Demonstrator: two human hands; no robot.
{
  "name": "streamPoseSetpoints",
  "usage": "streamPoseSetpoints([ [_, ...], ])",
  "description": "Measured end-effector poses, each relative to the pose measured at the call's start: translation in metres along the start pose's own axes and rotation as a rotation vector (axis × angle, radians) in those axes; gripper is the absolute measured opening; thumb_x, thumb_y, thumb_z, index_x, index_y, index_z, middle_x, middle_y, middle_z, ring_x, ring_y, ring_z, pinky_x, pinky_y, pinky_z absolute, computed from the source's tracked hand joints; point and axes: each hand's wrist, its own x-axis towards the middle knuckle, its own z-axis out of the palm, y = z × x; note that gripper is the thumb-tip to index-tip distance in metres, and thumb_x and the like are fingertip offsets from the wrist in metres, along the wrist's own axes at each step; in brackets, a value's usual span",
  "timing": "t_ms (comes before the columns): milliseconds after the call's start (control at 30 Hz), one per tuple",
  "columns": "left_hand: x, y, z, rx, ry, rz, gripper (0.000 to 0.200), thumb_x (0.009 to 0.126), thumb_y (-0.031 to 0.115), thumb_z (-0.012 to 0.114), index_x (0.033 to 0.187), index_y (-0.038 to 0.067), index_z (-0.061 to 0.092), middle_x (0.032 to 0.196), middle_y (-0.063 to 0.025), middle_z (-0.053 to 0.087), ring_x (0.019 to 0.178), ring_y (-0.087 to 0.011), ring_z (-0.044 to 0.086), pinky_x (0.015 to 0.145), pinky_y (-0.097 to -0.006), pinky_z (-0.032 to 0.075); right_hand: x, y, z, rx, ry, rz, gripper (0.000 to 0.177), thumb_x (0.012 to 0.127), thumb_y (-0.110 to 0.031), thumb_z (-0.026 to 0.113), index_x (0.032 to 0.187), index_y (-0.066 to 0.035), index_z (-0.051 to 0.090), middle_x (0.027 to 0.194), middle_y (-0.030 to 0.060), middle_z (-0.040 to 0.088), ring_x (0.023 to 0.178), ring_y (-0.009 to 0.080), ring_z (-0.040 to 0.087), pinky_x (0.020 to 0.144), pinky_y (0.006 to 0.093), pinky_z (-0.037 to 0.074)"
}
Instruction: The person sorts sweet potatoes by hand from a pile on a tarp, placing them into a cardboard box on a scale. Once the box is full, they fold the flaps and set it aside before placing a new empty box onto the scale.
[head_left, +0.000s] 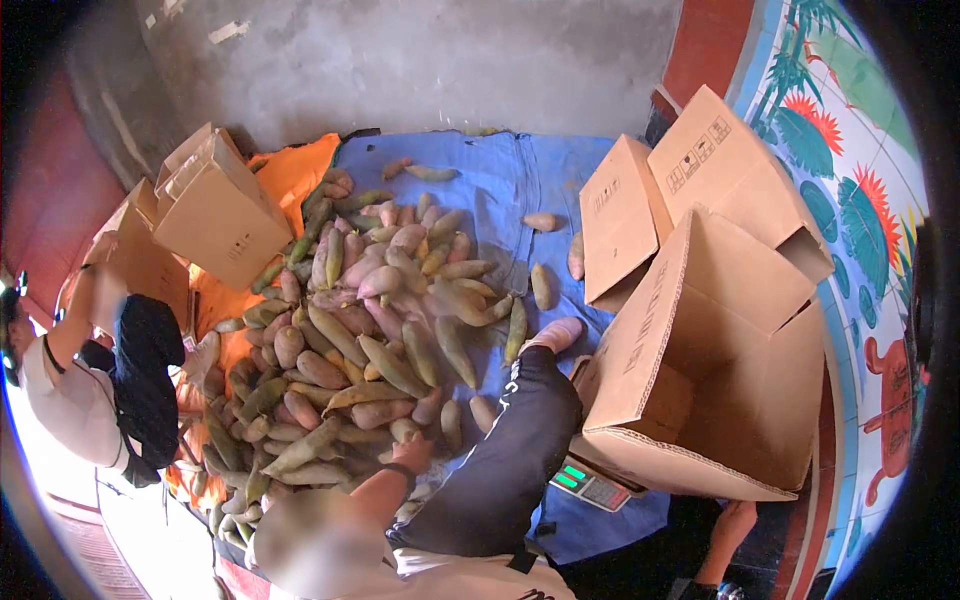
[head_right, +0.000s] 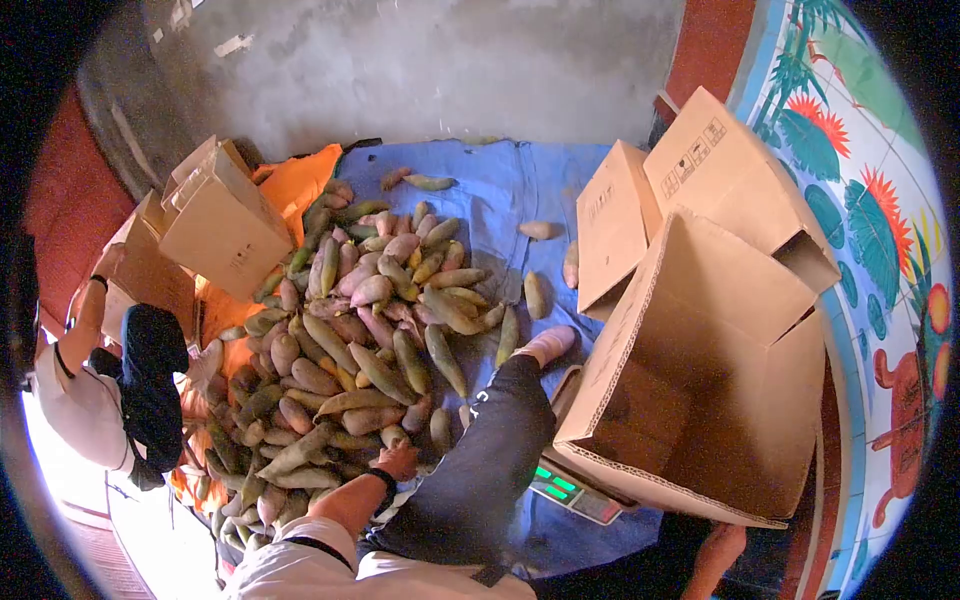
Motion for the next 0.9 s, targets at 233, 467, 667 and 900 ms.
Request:
streamPoseSetpoints([
  [233,0.017,-0.008,0.022,0.436,-0.002,0.158,0.035,0.082,0.023,0.047,0.117,0.02,0.048,0.126,-0.0095,0.038,0.119,-0.0341,0.03,0.088,-0.0555,0.032,-0.002,0.001,0.002,0.132,0.044,-0.021,0.017,0.079,-0.004,0.045,0.092,0.005,0.053,0.085,0.0253,0.056,0.077,0.041,0.053,0.065,0.0396,0.043],
  [467,0.02,-0.004,0.01,0.395,-0.087,0.208,0.028,0.082,0.019,0.044,0.108,0.016,0.055,0.109,-0.012,0.049,0.113,-0.0321,0.039,0.083,-0.0481,0.04,-0.002,0.001,0.002,-0.041,0.038,-0.043,0.02,0.077,0.0,0.044,0.094,0.004,0.052,0.085,0.0252,0.055,0.077,0.0425,0.052,0.065,0.0428,0.043],
  [667,0.014,-0.003,-0.024,0.236,0.072,0.133,0.019,0.08,0.014,0.045,0.095,0.006,0.054,0.106,-0.0165,0.049,0.097,-0.0304,0.054,0.074,-0.0389,0.047,0.0,-0.013,-0.005,0.008,0.025,0.007,0.021,0.075,-0.001,0.045,0.095,0.004,0.052,0.085,0.026,0.055,0.079,0.0432,0.052,0.066,0.0441,0.042],
  [900,0.006,-0.029,-0.037,-0.407,0.207,-0.114,0.053,0.075,0.032,0.059,0.114,0.002,0.039,0.109,-0.0197,0.049,0.101,-0.0334,0.049,0.084,-0.0389,0.042,-0.002,-0.011,0.0,-0.005,0.07,-0.082,0.018,0.08,-0.002,0.042,0.094,0.005,0.052,0.085,0.0265,0.055,0.08,0.0429,0.052,0.066,0.045,0.042],
])
